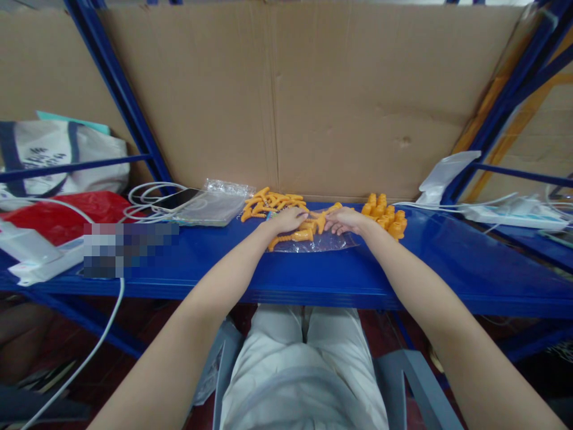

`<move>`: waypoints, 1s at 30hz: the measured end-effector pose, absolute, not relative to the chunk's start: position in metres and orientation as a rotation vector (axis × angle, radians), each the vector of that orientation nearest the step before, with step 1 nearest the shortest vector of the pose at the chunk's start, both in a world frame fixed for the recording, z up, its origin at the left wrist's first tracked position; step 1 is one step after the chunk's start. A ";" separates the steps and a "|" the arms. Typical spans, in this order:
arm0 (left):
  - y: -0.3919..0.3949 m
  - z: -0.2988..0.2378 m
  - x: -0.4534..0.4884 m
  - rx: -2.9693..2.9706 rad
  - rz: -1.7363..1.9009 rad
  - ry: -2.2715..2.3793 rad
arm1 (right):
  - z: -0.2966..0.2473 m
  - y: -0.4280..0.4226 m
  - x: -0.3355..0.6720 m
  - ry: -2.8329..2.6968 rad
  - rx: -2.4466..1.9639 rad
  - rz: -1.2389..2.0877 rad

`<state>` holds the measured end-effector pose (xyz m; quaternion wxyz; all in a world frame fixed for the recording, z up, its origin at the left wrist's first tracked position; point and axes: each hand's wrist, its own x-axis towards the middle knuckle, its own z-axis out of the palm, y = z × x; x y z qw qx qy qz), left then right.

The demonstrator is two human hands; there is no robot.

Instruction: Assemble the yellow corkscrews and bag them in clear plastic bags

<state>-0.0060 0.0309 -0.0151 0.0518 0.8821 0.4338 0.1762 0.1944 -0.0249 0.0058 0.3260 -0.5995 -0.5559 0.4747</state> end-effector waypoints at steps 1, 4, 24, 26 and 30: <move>0.031 -0.016 -0.006 2.677 0.511 1.302 | 0.006 -0.023 0.198 -1.451 -1.573 1.174; 0.032 -0.017 -0.008 2.669 0.453 1.283 | 0.008 -0.013 0.210 -1.435 -1.628 0.802; 0.036 -0.019 -0.010 2.725 0.409 1.232 | -0.019 0.013 0.238 -2.089 -1.951 0.057; 0.038 -0.020 -0.011 2.718 0.434 1.222 | -0.018 0.012 0.239 -2.082 -1.935 0.067; 0.038 -0.020 -0.010 2.706 0.460 1.216 | -0.018 0.011 0.239 -2.071 -1.913 0.080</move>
